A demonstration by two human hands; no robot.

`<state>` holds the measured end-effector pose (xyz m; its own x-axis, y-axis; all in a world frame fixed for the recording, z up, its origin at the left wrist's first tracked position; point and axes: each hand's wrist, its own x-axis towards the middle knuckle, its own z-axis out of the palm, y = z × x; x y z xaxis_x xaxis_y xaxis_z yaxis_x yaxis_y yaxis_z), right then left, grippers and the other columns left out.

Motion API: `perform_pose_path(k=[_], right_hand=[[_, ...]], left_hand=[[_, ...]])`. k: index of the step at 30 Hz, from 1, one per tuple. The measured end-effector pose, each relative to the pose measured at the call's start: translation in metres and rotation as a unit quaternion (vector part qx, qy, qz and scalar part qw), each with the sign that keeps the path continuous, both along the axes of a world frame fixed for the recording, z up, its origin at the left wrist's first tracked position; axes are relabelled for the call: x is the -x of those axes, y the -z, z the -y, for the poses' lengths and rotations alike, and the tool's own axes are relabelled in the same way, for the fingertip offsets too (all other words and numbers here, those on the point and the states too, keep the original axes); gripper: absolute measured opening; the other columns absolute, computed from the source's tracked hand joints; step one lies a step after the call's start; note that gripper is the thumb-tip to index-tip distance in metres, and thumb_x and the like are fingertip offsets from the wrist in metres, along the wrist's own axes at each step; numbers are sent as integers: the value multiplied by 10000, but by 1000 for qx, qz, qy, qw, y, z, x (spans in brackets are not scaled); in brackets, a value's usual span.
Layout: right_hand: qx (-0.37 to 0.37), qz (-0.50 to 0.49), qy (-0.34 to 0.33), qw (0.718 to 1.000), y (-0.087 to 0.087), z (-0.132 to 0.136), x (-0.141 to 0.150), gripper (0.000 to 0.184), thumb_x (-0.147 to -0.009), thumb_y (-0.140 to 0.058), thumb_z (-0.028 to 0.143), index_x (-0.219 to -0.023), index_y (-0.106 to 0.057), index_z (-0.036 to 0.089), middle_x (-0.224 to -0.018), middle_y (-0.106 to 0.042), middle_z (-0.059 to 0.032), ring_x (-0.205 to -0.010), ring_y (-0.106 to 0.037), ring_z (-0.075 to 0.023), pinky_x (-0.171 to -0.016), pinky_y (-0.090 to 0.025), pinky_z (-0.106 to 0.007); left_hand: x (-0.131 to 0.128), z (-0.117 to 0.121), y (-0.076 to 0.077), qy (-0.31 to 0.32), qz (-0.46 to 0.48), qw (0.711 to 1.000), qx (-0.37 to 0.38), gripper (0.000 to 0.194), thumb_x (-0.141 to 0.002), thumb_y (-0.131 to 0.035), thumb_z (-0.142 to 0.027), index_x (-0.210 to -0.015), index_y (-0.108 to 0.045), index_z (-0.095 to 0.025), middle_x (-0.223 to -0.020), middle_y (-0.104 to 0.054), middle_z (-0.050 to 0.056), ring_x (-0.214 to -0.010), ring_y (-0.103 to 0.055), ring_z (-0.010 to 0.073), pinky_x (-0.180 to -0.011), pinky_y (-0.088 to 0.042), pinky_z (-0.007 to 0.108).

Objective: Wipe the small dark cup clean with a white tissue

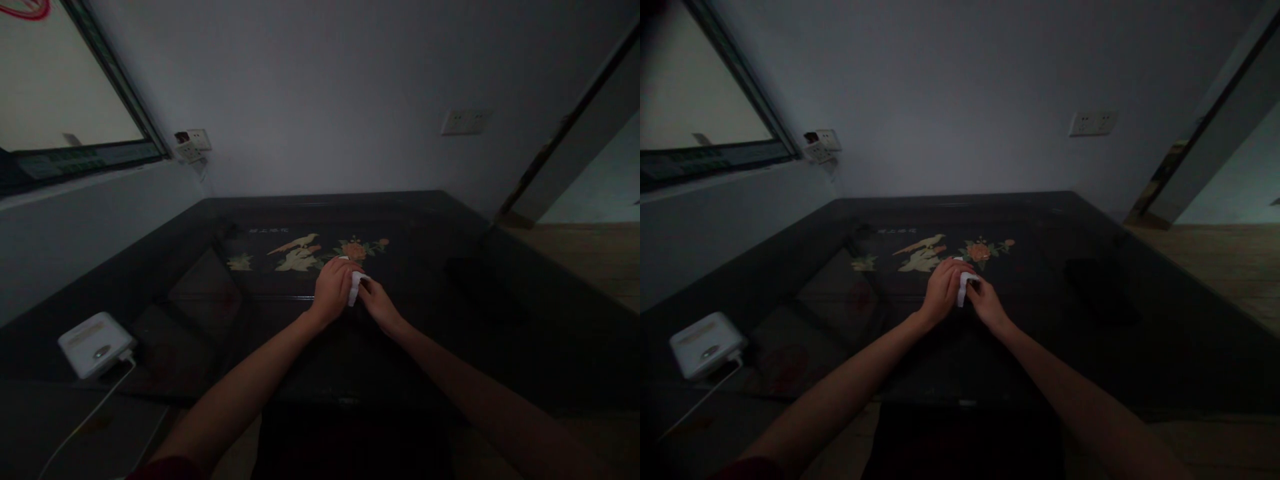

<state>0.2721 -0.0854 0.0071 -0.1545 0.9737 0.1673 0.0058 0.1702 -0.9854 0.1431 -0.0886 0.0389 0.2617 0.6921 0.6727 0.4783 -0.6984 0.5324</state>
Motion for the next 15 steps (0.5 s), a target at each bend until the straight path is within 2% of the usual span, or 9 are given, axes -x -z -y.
perform_pose_path(k=[3, 5, 8, 12, 13, 15], right_hand=[[4, -36, -21, 999, -4, 4, 2, 425, -747, -591, 508, -1004, -625, 171, -980, -676, -68, -898, -615, -234, -819, -472, -359], [5, -59, -33, 998, -7, 7, 3, 457, -735, -609, 525, -1038, -620, 183, -1016, -674, -69, -938, -615, -238, -858, -467, -368], [5, -89, -56, 994, -11, 10, 2, 478, -736, -608, 541, -1056, -613, 187, -1065, -663, -78, -985, -610, -248, -883, -469, -385], [-23, -84, -63, 994, -18, 11, 0, 476, -730, -620, 533, -1059, -602, 190, -1087, -656, -84, -1039, -594, -257, -918, -449, -392], [-29, -82, -59, 994, -20, 10, 0, 488, -712, -640, 530, -1062, -595, 193, -1088, -655, -84, -1048, -590, -258, -927, -443, -390], [-28, -89, -50, 994, -20, 8, -1, 544, -655, -695, 516, -1086, -560, 212, -1094, -649, -80, -1044, -593, -254, -919, -448, -385]], left_hand=[[3, -6, 4, -6, 128, 989, 75, 399, -931, -274, -330, -892, -636, -167, -921, -651, 81, -914, -575, 188, -880, -416, 341], [3, -12, 8, -5, 235, 958, 161, 386, -907, -325, -382, -855, -635, -159, -839, -653, 71, -815, -587, 185, -779, -447, 312], [0, -19, 12, 12, 394, 869, 300, 346, -851, -423, -421, -801, -633, -150, -743, -656, 50, -745, -606, 183, -739, -461, 301], [-9, -17, 7, 130, 535, 724, 415, 353, -834, -415, -411, -826, -640, -139, -825, -682, 74, -870, -632, 206, -828, -461, 326], [-10, -16, 4, 153, 555, 698, 426, 335, -828, -424, -395, -821, -639, -137, -838, -684, 77, -893, -632, 209, -842, -462, 327], [-12, -13, 0, 176, 580, 664, 437, 298, -822, -446, -364, -816, -637, -134, -850, -686, 78, -913, -631, 209, -853, -466, 326]])
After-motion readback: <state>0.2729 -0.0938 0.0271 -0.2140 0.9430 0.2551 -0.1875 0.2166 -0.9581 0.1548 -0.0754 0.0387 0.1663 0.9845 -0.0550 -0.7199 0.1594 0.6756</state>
